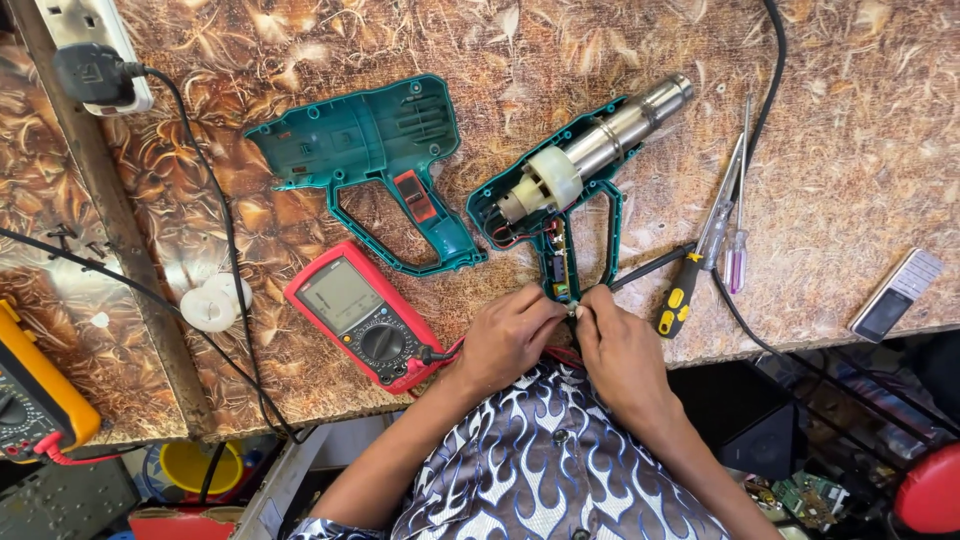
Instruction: The person repairs a corded electric drill by connecting internal wires and securing them with a screwdriver. They then reassemble the drill's casing and test the tool by plugging it into a power strip.
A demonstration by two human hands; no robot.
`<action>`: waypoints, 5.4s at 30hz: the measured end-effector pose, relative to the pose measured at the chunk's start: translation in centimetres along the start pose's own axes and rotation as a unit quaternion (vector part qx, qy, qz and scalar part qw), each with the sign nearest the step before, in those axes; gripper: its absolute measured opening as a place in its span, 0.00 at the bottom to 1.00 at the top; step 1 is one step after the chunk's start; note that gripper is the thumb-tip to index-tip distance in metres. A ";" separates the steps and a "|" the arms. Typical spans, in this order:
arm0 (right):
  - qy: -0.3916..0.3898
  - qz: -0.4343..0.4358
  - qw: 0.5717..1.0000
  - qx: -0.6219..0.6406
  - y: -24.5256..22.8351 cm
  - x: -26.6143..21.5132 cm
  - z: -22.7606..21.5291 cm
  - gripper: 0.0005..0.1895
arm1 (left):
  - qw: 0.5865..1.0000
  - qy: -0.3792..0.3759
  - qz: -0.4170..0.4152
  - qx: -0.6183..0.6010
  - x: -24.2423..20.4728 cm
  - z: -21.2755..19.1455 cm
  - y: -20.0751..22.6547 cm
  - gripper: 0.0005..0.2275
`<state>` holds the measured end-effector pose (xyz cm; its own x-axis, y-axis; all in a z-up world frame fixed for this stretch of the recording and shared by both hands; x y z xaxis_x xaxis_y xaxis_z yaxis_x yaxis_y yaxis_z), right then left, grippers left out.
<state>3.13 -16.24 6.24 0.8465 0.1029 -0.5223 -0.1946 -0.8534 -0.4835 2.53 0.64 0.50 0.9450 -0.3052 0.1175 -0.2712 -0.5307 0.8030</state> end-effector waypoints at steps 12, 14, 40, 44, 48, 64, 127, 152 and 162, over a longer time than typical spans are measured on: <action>0.078 -0.047 0.995 -0.026 1.8 -0.3 2.2 0.07 | 0.998 0.010 0.023 0.063 -0.7 1.1 0.2 0.04; 0.093 -0.053 0.994 0.012 1.9 -0.7 1.6 0.09 | 0.997 0.013 0.025 0.069 -0.9 1.5 0.1 0.05; 0.163 0.155 0.970 0.092 0.0 -6.6 -8.8 0.31 | 0.988 0.006 0.060 0.145 -0.8 3.2 0.2 0.09; 0.422 -0.061 0.902 0.062 4.3 -8.5 -10.4 0.16 | 0.989 -0.078 0.031 0.118 -0.2 1.7 1.9 0.11; 0.555 -0.278 0.776 0.115 4.0 -9.3 -12.4 0.32 | 0.987 -0.082 0.028 0.135 -0.1 1.8 1.9 0.10; 0.529 -0.344 0.749 0.200 0.5 -6.6 -11.0 0.21 | 0.992 -0.080 -0.002 0.098 0.1 1.4 2.2 0.08; 0.216 -0.336 0.837 -0.374 -1.2 -10.0 -17.0 0.21 | 0.994 -0.087 -0.010 0.064 0.1 0.4 1.9 0.04; 0.206 -0.362 0.840 -0.347 -2.1 -8.6 -18.1 0.19 | 0.993 -0.099 -0.012 0.055 0.1 0.2 1.3 0.04; 0.181 -0.382 0.863 -0.276 -2.7 -9.7 -17.6 0.12 | 0.993 -0.096 -0.012 0.070 0.3 0.1 2.3 0.03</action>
<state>4.21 -23.92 24.97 0.7416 0.6629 0.1029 0.6707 -0.7305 -0.1285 2.15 -0.70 2.29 0.9028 -0.4292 -0.0263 -0.2839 -0.6408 0.7133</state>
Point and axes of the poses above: each hand's wrist, its own x-axis towards the middle knuckle, its own z-axis out of the palm, y = z × x, the point moved 1 cm from there along x, towards the middle knuckle, and after that the axes turned 3 degrees about x, right-handed, at the moved point
